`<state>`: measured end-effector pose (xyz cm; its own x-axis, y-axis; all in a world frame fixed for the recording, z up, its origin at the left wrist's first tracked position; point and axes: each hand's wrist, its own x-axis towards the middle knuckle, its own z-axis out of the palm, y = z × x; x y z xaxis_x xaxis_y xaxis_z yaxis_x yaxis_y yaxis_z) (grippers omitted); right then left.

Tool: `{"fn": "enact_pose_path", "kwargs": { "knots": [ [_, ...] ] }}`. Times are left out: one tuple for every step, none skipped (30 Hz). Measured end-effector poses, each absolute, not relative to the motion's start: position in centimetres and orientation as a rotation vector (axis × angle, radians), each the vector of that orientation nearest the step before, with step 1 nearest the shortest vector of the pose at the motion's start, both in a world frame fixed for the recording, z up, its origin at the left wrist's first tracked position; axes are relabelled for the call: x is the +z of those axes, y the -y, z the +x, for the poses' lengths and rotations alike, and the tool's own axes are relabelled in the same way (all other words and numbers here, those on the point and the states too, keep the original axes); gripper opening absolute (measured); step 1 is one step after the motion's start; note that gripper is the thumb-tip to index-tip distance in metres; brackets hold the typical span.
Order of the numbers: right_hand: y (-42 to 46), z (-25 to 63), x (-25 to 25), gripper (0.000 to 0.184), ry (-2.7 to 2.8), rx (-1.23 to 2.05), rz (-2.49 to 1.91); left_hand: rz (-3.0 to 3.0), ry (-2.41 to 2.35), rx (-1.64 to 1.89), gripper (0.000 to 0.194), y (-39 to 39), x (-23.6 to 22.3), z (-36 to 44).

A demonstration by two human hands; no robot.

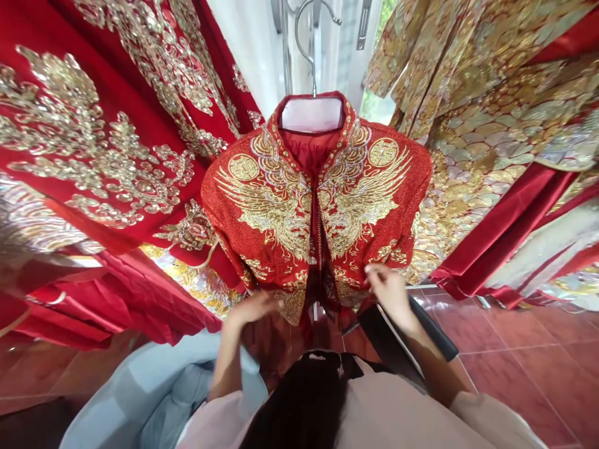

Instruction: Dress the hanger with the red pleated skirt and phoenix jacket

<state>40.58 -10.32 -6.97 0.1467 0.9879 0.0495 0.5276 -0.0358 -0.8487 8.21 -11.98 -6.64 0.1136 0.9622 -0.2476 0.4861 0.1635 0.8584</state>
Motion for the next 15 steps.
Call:
{"fn": "enact_pose_path", "kwargs": {
  "knots": [
    [9.5, 41.6, -4.2, 0.039, 1.450, 0.447, -1.626, 1.549, -1.516, 0.689, 0.032, 11.6, -4.0, 6.9],
    [8.6, 42.3, -1.7, 0.042, 1.413, 0.181, -1.555, 1.731, -1.593, 0.933, 0.032, 11.1, -1.3, 6.0],
    [7.5, 42.8, 0.5, 0.050, 1.395, -0.024, -1.479, 1.833, -1.692, 1.350, 0.032, 10.5, 1.1, 5.6],
    [6.3, 43.0, 2.3, 0.063, 1.433, -0.140, -1.429, 1.910, -1.740, 1.690, 0.031, 9.8, 3.2, 5.5],
    [5.1, 43.0, 3.5, 0.073, 1.479, -0.208, -1.392, 2.073, -1.791, 1.768, 0.039, 8.9, 4.8, 5.8],
    [3.7, 42.9, 4.3, 0.078, 1.531, -0.239, -1.361, 2.176, -1.844, 1.830, 0.056, 7.8, 5.9, 6.2],
    [2.4, 42.8, 4.6, 0.078, 1.569, -0.245, -1.336, 2.231, -1.869, 1.818, 0.071, 6.7, 6.5, 6.6],
    [1.2, 42.7, 4.7, 0.072, 1.581, -0.242, -1.311, 2.225, -1.879, 1.795, 0.078, 5.4, 6.8, 6.9],
    [0.1, 42.8, 4.6, 0.065, 1.573, -0.237, -1.286, 2.177, -1.871, 1.829, 0.077, 4.1, 6.7, 6.9],
    [-1.0, 43.1, 4.5, 0.059, 1.550, -0.232, -1.262, 2.128, -1.843, 1.865, 0.071, 2.9, 6.6, 6.6],
    [-1.9, 43.5, 4.4, 0.055, 1.523, -0.223, -1.239, 2.086, -1.798, 1.897, 0.063, 1.7, 6.4, 5.9],
    [-2.8, 44.2, 4.5, 0.052, 1.503, -0.203, -1.216, 2.054, -1.747, 1.915, 0.056, 0.6, 6.3, 5.1],
    [-3.5, 45.0, 4.7, 0.050, 1.488, -0.168, -1.196, 2.028, -1.698, 1.902, 0.053, -0.4, 6.5, 4.0],
    [-4.3, 45.7, 5.1, 0.049, 1.474, -0.122, -1.177, 1.987, -1.655, 1.867, 0.053, -1.3, 6.8, 3.0],
    [-4.9, 46.4, 5.6, 0.047, 1.457, -0.073, -1.162, 1.925, -1.618, 1.827, 0.056, -2.1, 7.3, 2.0]
  ]
}}
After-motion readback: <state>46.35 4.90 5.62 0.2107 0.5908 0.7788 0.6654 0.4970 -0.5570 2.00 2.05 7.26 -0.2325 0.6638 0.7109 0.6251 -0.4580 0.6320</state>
